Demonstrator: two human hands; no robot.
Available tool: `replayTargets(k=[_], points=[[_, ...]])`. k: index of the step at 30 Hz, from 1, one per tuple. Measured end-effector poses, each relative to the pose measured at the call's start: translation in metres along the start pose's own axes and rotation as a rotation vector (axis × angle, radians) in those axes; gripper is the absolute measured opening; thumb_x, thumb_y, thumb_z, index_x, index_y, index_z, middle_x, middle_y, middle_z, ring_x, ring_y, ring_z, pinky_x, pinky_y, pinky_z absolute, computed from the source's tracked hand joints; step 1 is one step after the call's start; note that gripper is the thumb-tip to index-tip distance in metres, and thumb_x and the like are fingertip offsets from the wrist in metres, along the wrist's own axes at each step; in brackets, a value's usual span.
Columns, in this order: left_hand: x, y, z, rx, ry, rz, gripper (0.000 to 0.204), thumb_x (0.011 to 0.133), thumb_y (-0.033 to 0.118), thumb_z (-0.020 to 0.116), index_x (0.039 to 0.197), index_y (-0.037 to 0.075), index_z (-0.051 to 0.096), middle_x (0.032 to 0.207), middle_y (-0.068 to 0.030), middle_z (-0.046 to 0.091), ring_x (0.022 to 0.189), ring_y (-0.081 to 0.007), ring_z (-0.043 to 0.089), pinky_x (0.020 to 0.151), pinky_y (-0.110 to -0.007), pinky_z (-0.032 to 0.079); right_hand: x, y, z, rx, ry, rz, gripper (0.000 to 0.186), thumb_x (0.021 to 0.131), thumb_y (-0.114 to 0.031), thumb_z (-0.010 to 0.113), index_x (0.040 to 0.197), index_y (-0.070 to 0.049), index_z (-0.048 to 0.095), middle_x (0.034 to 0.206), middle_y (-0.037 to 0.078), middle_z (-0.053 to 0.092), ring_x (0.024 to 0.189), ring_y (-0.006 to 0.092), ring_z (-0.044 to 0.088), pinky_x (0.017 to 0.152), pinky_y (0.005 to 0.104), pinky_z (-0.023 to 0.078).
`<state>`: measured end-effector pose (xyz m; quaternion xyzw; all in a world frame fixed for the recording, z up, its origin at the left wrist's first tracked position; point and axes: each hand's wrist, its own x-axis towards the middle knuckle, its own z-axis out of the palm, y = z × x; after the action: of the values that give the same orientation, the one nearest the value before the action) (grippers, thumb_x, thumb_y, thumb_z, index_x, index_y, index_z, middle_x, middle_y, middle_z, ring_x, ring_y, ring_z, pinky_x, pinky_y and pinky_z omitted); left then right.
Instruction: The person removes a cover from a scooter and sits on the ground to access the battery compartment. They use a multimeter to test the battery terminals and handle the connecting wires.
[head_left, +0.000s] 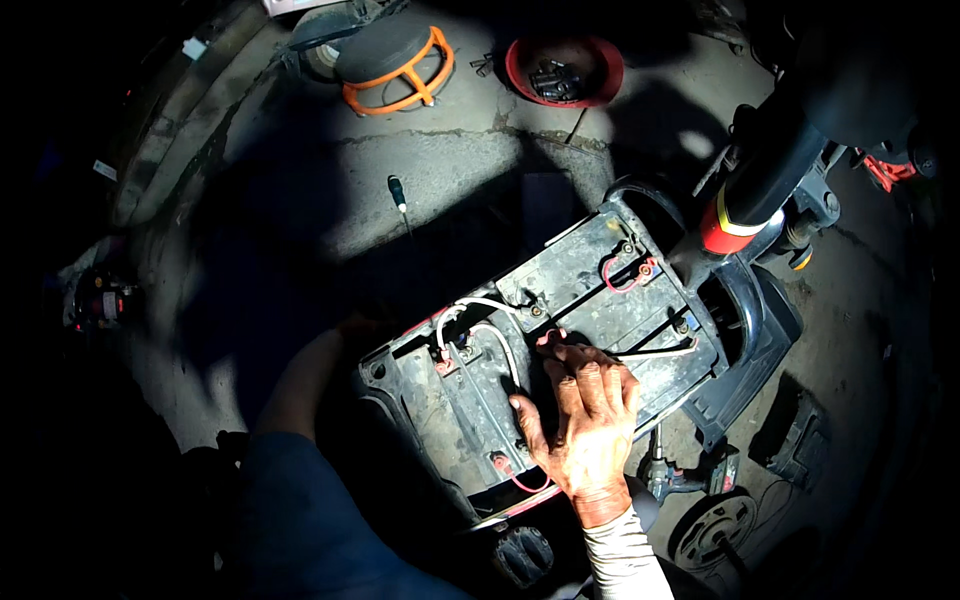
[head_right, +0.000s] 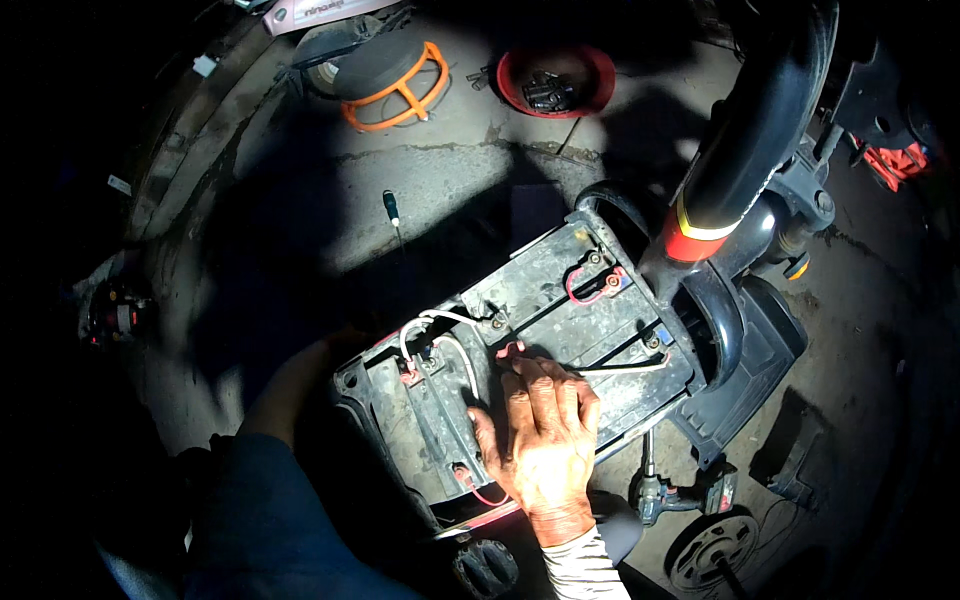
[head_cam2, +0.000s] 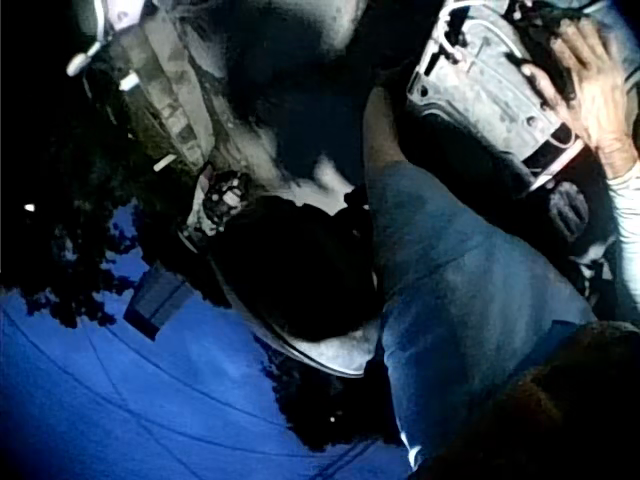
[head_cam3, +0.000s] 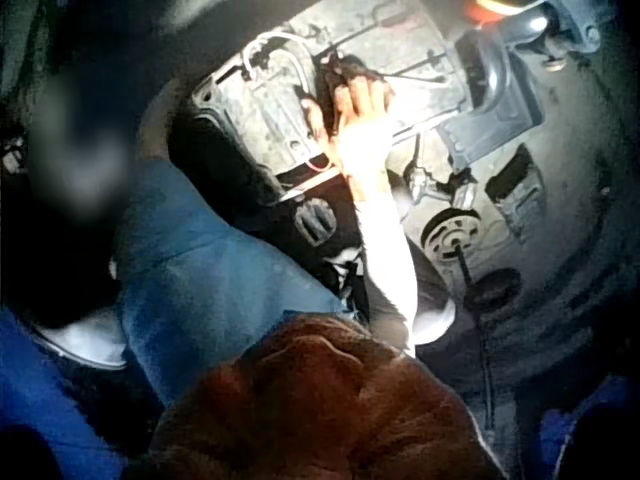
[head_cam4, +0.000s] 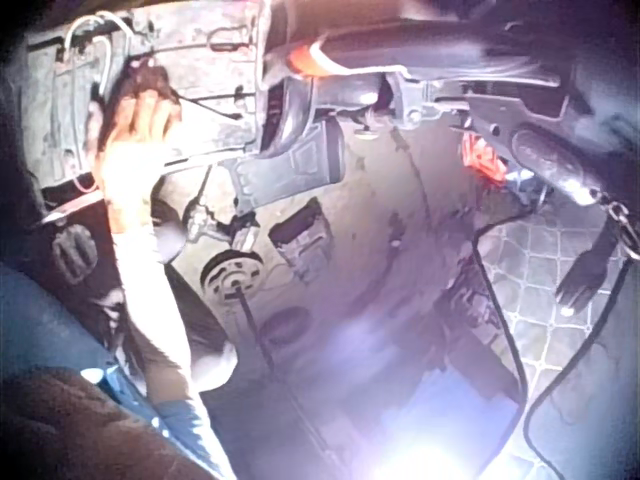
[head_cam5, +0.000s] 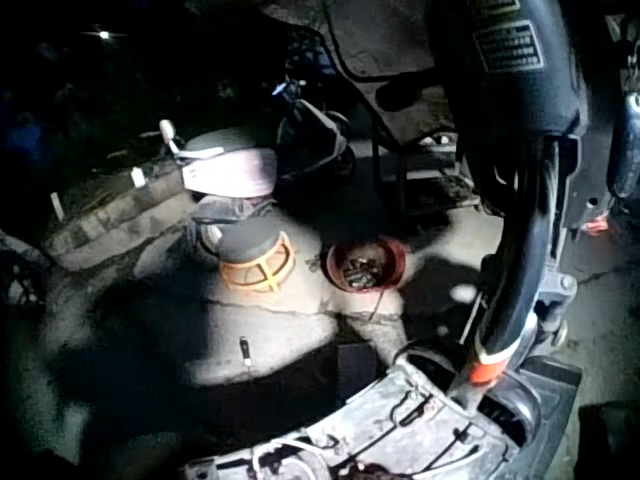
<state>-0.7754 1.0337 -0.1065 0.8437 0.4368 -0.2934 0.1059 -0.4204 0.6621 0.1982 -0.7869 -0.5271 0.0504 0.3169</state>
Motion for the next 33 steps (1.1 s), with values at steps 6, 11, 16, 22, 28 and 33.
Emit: replayTargets(k=[6,11,16,22,28,33], points=[[-0.006,0.001,-0.002,-0.020,-0.032,0.027,0.034,0.092,0.029,0.074,0.119,0.009,0.070,0.105,-0.0104,0.069,0.098,-0.0265,0.066,0.089,-0.043,0.052,-0.003,0.003,0.004,0.025,0.005,0.021,0.049,0.075,-0.033,0.085,0.113,-0.005,0.072,0.125,0.006,0.065,0.118,0.0287,0.058,0.101,0.0447,0.039],[-0.010,-0.006,-0.013,-0.061,-0.007,0.035,0.032,0.091,0.028,0.075,0.116,0.008,0.070,0.100,-0.0089,0.068,0.094,-0.0252,0.065,0.085,-0.043,0.052,-0.004,0.005,-0.001,0.041,0.034,-0.007,0.050,0.072,-0.029,0.087,0.112,-0.004,0.071,0.125,0.007,0.065,0.117,0.0278,0.060,0.101,0.0431,0.043],[-0.007,-0.006,-0.037,-0.257,0.140,0.080,0.030,0.090,0.026,0.077,0.113,0.007,0.070,0.096,-0.0074,0.067,0.091,-0.0240,0.064,0.081,-0.042,0.052,-0.004,0.008,0.000,0.080,0.070,-0.008,0.049,0.072,-0.027,0.086,0.112,-0.003,0.072,0.124,0.007,0.065,0.116,0.0257,0.061,0.101,0.0417,0.044],[0.002,0.004,-0.118,-0.967,0.653,0.131,0.028,0.089,0.025,0.078,0.109,0.007,0.069,0.091,-0.0055,0.065,0.087,-0.0224,0.064,0.077,-0.042,0.052,-0.007,0.005,0.002,0.075,0.109,-0.051,0.046,0.076,-0.030,0.083,0.112,-0.004,0.072,0.122,0.007,0.065,0.115,0.0265,0.061,0.101,0.0446,0.044],[-0.043,0.089,-0.237,-1.308,1.020,0.108,0.055,0.082,0.026,0.081,0.125,0.002,0.059,0.115,-0.0146,0.067,0.102,-0.0289,0.066,0.090,-0.043,0.055,-0.011,0.002,0.002,0.089,0.173,-0.068,0.038,0.080,-0.029,0.082,0.107,-0.004,0.072,0.120,0.008,0.067,0.109,0.0311,0.060,0.095,0.0451,0.044],[-0.063,0.180,-0.317,-1.168,1.492,-0.146,0.100,0.065,0.015,0.088,0.148,0.001,0.035,0.135,-0.0245,0.054,0.125,-0.0422,0.056,0.109,-0.051,0.045,-0.016,0.008,0.000,0.075,0.199,-0.069,0.039,0.082,-0.029,0.080,0.111,-0.004,0.072,0.119,0.009,0.068,0.113,0.0309,0.060,0.100,0.0455,0.043]])
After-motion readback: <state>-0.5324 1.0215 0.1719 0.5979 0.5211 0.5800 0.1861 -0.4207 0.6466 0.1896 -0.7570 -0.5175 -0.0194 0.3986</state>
